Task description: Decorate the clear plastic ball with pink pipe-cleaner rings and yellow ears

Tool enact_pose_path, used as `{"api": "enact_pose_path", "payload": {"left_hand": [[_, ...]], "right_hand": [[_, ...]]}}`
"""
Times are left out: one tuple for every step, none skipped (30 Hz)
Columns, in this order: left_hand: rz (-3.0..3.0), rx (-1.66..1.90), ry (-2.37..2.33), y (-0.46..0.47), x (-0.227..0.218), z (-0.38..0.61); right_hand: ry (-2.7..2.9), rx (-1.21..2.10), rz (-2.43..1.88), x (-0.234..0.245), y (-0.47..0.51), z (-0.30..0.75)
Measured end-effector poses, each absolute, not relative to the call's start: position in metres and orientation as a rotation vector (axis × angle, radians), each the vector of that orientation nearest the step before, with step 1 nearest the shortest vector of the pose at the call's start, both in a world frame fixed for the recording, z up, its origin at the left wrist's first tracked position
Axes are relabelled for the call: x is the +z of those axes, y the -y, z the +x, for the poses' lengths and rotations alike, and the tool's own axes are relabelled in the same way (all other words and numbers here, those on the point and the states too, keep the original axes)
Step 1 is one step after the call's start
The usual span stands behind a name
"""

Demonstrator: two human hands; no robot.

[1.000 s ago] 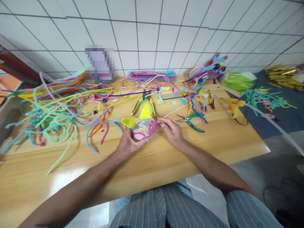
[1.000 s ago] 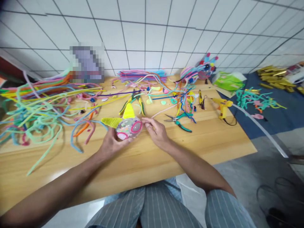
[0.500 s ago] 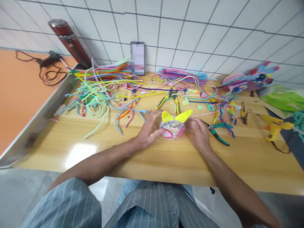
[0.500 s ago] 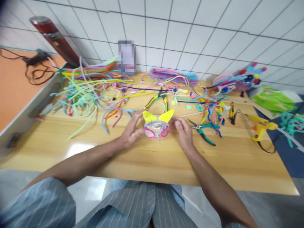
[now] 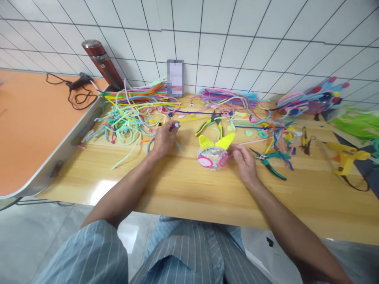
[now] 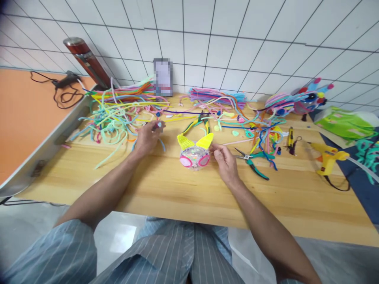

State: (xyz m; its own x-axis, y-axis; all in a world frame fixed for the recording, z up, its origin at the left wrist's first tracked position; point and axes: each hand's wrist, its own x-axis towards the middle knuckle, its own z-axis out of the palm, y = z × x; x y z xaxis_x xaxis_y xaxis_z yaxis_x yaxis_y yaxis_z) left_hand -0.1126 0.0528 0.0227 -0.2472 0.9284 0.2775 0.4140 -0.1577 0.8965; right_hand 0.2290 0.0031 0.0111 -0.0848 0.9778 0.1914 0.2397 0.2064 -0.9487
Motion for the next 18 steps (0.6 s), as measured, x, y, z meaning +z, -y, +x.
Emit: {"api": "enact_pose_path", "payload": {"left_hand": [[1.418, 1.461, -1.558, -0.053, 0.025, -0.112], [1.277, 1.507, -1.456, -0.053, 0.028, -0.112], [1.120, 1.530, -1.341, -0.052, 0.031, -0.111], [0.967, 1.532, -1.230, -0.052, 0.034, -0.109], [0.838, 1.518, -1.144, -0.052, 0.036, -0.108], [0.747, 1.499, -1.095, -0.053, 0.038, -0.107], [0.677, 1.478, -1.067, -0.053, 0.040, -0.106], [0.621, 1.459, -1.050, -0.054, 0.041, -0.105], [0.577, 1.444, -1.037, -0.055, 0.042, -0.104], [0.548, 1.430, -1.029, -0.055, 0.043, -0.103], [0.535, 1.416, -1.025, -0.055, 0.043, -0.102], [0.537, 1.406, -1.027, -0.054, 0.043, -0.101], [0.549, 1.401, -1.032, -0.052, 0.042, -0.100], [0.565, 1.397, -1.042, -0.049, 0.042, -0.099], [0.580, 1.393, -1.054, -0.046, 0.041, -0.097], [0.591, 1.390, -1.066, -0.043, 0.040, -0.096], [0.599, 1.387, -1.076, -0.041, 0.040, -0.094], [0.606, 1.384, -1.086, -0.042, 0.041, -0.093]], "right_hand": [[1.530, 0.968, -1.207, 0.011, -0.004, 0.229], [1.535, 0.967, -1.211, 0.010, -0.004, 0.230], [1.542, 0.969, -1.213, 0.010, -0.004, 0.230], [1.548, 0.971, -1.212, 0.010, -0.004, 0.230], [1.553, 0.973, -1.209, 0.011, -0.004, 0.229], [1.555, 0.973, -1.205, 0.011, -0.005, 0.229], [1.553, 0.970, -1.204, 0.011, -0.005, 0.229], [1.549, 0.968, -1.205, 0.011, -0.005, 0.229], [1.544, 0.967, -1.206, 0.011, -0.006, 0.229], [1.540, 0.967, -1.208, 0.011, -0.006, 0.229], [1.537, 0.966, -1.211, 0.010, -0.007, 0.229], [1.536, 0.962, -1.215, 0.010, -0.008, 0.229], [1.537, 0.956, -1.220, 0.009, -0.008, 0.229], [1.539, 0.949, -1.225, 0.008, -0.008, 0.230], [1.541, 0.944, -1.230, 0.008, -0.008, 0.230], [1.542, 0.940, -1.235, 0.007, -0.008, 0.231], [1.543, 0.938, -1.240, 0.007, -0.008, 0.231], [1.543, 0.936, -1.243, 0.006, -0.008, 0.231]]}}
